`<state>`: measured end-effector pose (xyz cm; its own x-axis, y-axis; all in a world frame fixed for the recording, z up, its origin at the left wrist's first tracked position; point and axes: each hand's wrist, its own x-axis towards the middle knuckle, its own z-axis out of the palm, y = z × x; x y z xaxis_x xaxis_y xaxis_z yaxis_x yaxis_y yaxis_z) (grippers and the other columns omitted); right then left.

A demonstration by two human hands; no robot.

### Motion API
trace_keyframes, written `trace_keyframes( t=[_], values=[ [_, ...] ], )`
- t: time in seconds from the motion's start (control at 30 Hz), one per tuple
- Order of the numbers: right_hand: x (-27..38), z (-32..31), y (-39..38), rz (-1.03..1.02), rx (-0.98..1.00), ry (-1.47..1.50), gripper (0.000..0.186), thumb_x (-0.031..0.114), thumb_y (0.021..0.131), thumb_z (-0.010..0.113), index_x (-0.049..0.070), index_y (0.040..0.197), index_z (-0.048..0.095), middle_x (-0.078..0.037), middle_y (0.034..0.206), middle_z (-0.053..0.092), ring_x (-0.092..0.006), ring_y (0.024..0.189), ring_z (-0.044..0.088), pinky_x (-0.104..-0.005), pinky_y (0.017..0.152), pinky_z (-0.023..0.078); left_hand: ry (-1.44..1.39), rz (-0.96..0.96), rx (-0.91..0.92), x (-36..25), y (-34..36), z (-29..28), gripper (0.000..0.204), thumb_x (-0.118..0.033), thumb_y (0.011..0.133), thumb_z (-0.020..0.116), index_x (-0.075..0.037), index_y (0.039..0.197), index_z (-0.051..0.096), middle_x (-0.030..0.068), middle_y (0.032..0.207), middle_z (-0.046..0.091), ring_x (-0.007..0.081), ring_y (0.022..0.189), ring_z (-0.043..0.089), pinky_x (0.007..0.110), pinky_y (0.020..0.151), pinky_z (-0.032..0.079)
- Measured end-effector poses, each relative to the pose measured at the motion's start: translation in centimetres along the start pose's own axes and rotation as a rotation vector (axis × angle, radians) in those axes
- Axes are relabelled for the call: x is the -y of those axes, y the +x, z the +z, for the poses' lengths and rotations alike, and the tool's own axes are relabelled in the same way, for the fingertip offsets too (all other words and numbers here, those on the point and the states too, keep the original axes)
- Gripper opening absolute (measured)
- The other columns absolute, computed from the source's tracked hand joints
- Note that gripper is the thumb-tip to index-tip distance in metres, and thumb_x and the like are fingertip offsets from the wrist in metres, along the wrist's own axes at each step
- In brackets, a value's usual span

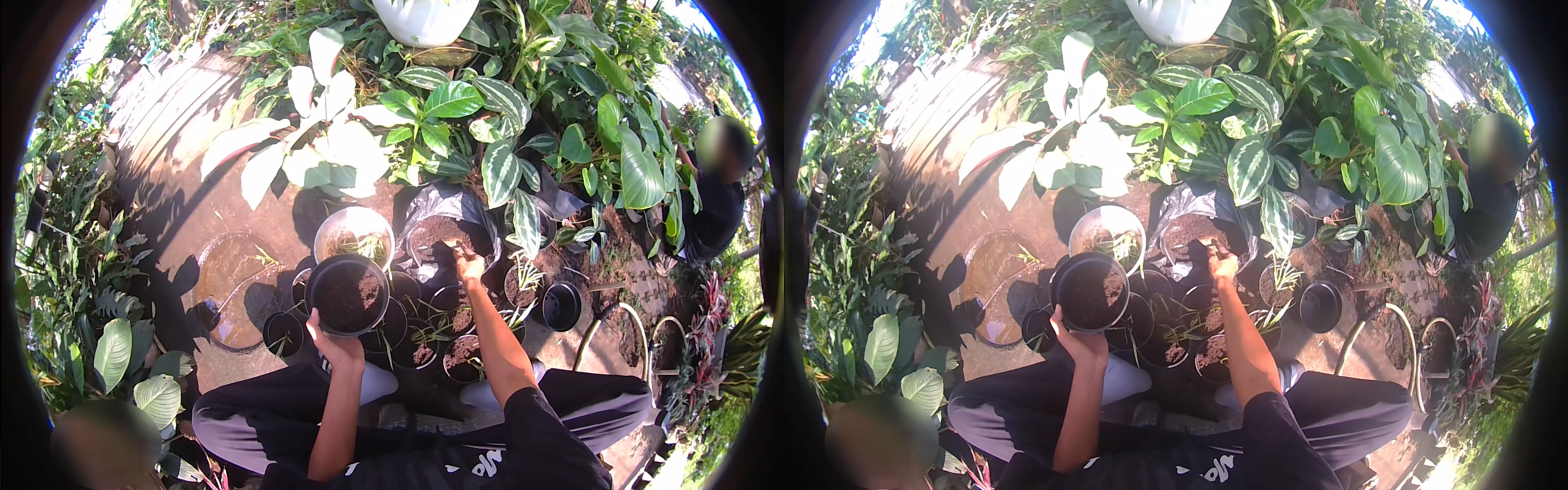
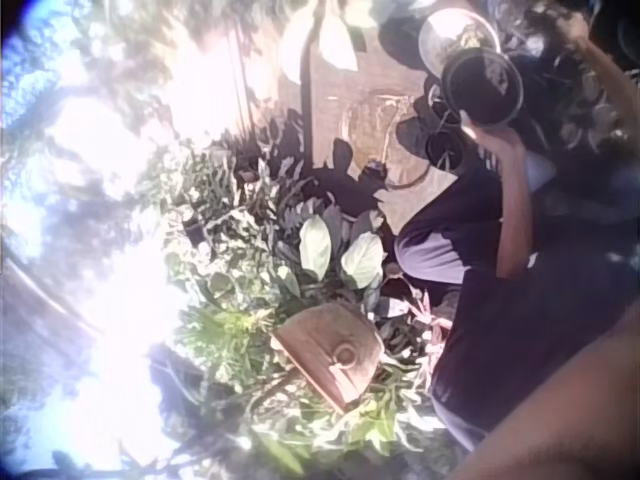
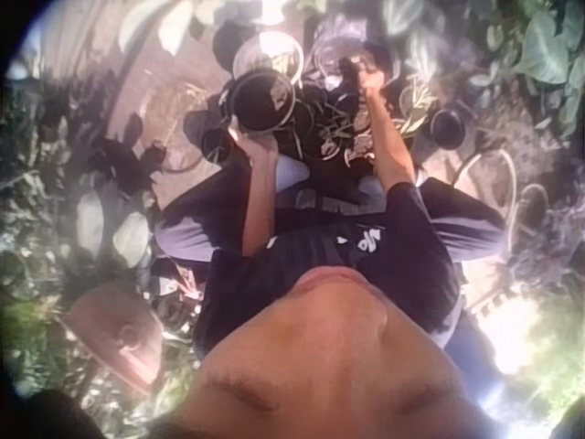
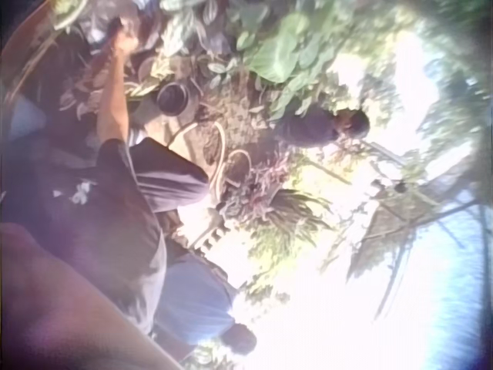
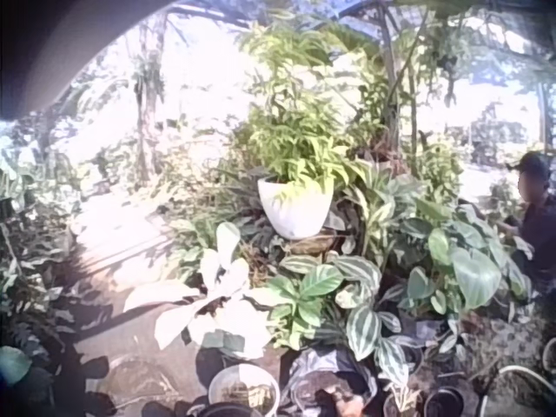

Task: The person fills small pots with soil using a small wooden tool and places plant stems into the soil.

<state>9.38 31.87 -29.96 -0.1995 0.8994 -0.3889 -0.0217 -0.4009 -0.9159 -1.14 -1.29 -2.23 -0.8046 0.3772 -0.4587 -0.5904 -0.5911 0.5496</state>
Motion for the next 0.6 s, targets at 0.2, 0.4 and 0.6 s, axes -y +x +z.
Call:
trace_keyframes(
  t=[0.2,0.4,0.6],
  values=[
    [0.8,3.0,-0.4,0.014,-0.141,-0.005,0.032,-0.005,0.081,0.067,-0.004,0.113,0.066,-0.007,0.095,0.066,-0.0112,0.073,0.057,-0.0219,0.064,0.048,0.018,-0.020,-0.001,0.3,-0.2,0.3,0.057,-0.046,0.092,0.050,-0.005,0.132,0.051,0.0084,0.133,0.056,0.0247,0.125,0.051,0.042,0.107,0.037],
    [4.7,2.2,-3.7,0.057,0.037,0.009,0.023,0.000,0.084,0.067,0.005,0.105,0.075,0.000,0.076,0.068,-0.0039,0.051,0.047,-0.0211,0.045,0.036,-0.002,0.008,0.007,0.1,-0.1,-0.2,0.057,-0.046,0.092,0.050,-0.005,0.133,0.050,0.0087,0.134,0.055,0.0250,0.125,0.051,0.042,0.107,0.037],
    [5.8,4.1,-2.9,0.041,-0.003,0.034,0.037,-0.015,0.082,0.055,0.000,0.111,0.071,-0.002,0.081,0.068,-0.0042,0.056,0.049,-0.0189,0.049,0.038,0.019,-0.014,-0.005,0.4,-0.4,0.0,0.057,-0.046,0.092,0.052,-0.006,0.133,0.050,0.0087,0.134,0.055,0.0248,0.124,0.051,0.041,0.107,0.037]
  ],
)
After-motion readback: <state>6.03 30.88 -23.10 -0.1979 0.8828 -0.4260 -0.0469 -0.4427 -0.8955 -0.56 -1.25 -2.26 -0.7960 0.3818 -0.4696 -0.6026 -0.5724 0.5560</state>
